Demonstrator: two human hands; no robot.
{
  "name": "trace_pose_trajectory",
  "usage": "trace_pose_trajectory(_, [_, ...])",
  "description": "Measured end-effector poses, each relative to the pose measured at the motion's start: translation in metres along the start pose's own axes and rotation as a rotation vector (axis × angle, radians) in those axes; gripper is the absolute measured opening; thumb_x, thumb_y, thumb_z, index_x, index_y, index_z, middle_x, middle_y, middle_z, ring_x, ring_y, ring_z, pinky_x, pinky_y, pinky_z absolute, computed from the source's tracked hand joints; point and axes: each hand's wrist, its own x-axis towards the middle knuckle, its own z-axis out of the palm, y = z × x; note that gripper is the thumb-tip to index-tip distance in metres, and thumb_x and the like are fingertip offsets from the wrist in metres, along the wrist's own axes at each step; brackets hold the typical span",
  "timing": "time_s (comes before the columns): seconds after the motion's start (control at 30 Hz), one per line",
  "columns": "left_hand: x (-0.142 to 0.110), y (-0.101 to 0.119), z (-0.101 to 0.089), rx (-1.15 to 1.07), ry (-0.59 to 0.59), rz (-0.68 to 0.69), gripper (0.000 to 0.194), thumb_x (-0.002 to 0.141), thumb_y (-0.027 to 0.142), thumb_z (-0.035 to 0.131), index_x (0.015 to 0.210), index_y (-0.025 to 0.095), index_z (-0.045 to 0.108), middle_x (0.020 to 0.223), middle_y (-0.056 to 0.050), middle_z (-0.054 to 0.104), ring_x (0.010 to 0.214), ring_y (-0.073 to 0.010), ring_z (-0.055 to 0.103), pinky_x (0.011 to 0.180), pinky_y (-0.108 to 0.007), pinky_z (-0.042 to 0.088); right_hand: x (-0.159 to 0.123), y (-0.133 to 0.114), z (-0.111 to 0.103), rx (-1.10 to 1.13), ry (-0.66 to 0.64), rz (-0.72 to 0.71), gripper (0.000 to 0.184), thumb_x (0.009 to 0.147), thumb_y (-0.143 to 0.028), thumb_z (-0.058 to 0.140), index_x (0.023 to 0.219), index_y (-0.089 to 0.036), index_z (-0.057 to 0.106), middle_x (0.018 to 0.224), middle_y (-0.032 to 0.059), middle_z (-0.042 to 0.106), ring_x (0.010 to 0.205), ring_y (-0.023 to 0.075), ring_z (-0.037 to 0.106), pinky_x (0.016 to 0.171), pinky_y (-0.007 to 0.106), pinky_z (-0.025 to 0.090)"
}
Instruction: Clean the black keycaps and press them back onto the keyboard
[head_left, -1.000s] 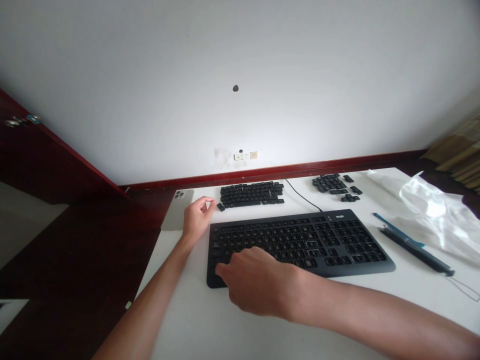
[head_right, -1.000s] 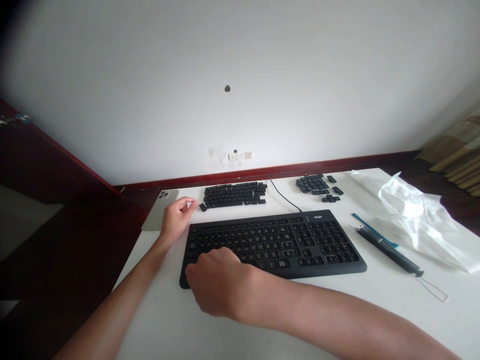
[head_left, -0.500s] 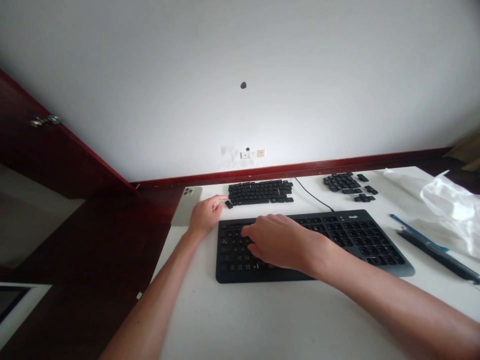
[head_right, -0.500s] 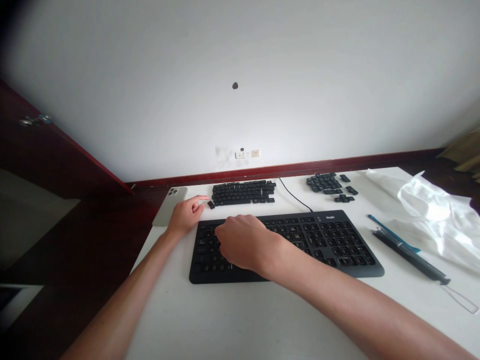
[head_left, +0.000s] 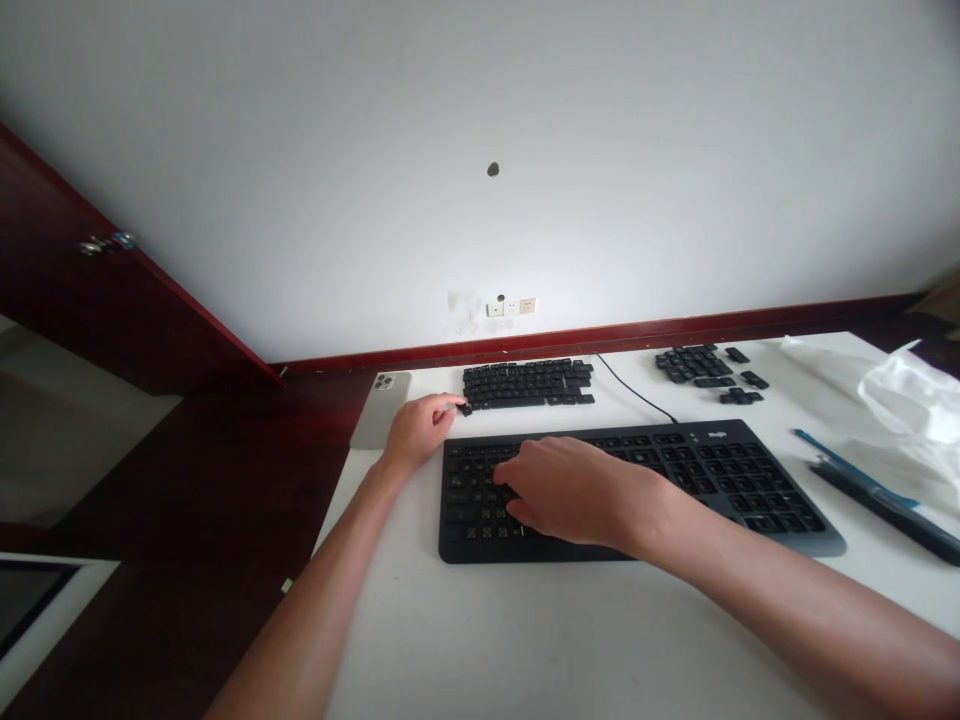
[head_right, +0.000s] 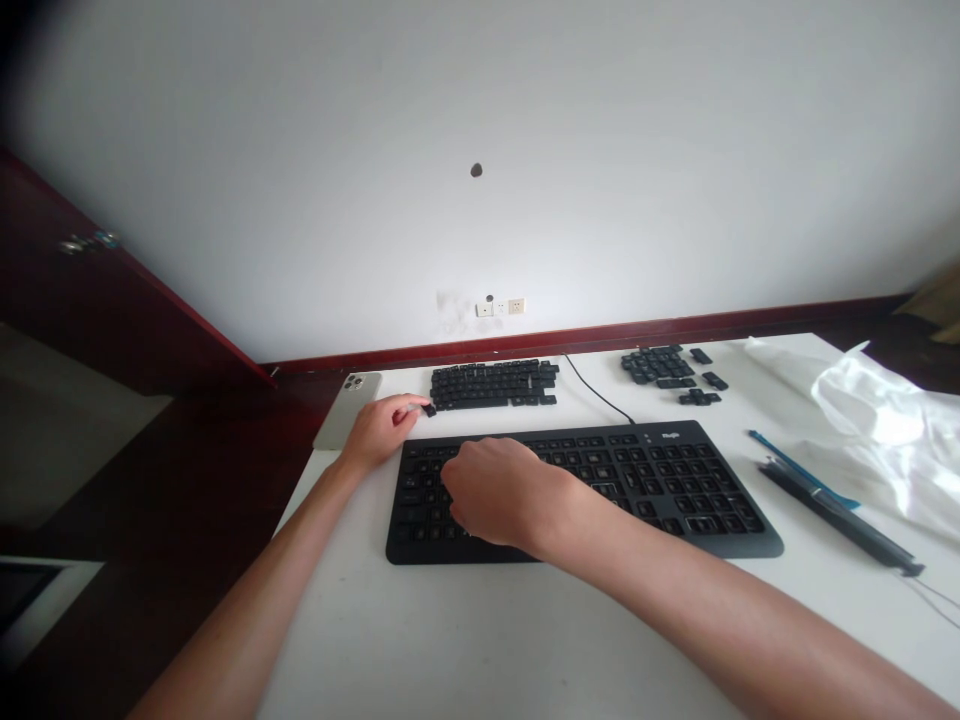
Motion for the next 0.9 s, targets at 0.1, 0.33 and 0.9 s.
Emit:
trace_pose_trajectory(0.1, [0.001, -0.001, 0.001, -0.03, 0.035, 0.033, 0.028, 0.097, 0.026, 0.055, 0.109, 0.027, 0.081, 0.093, -0.002, 0.073, 0.072, -0.0164, 0.06, 0.076, -0.031, 0.046, 0.0, 0.001, 0.001, -0.006, -0.012, 0.001, 0.028, 0.103, -0.023, 0.06, 0.125, -0.02, 0.077, 0.109, 0.011, 0.08, 0.1, 0.0319, 0.076, 0.07, 0.036, 0.048])
trace_pose_trajectory(0.33, [0.003, -0.003, 0.002, -0.043, 0.064, 0.037, 0.018, 0.093, 0.029, 0.065, 0.102, 0.024, 0.08, 0.105, -0.002, 0.073, 0.065, -0.0141, 0.055, 0.078, -0.034, 0.049, -0.001, 0.003, -0.001, -0.022, 0.003, -0.003, 0.029, 0.102, -0.025, 0.062, 0.128, -0.02, 0.076, 0.106, 0.0116, 0.081, 0.1, 0.0315, 0.077, 0.074, 0.035, 0.05])
trace_pose_trajectory(0.9, [-0.002, 0.026, -0.001, -0.732, -0.103, 0.021, 0.064, 0.085, 0.035, 0.08, 0.145, 0.025, 0.058, 0.104, -0.005, 0.072, 0.069, -0.01, 0.055, 0.06, -0.023, 0.04, 0.032, 0.03, 0.002, 0.084, 0.615, -0.043, 0.042, 0.095, -0.01, 0.068, 0.136, -0.02, 0.067, 0.128, 0.0106, 0.071, 0.103, 0.0263, 0.074, 0.078, 0.033, 0.053])
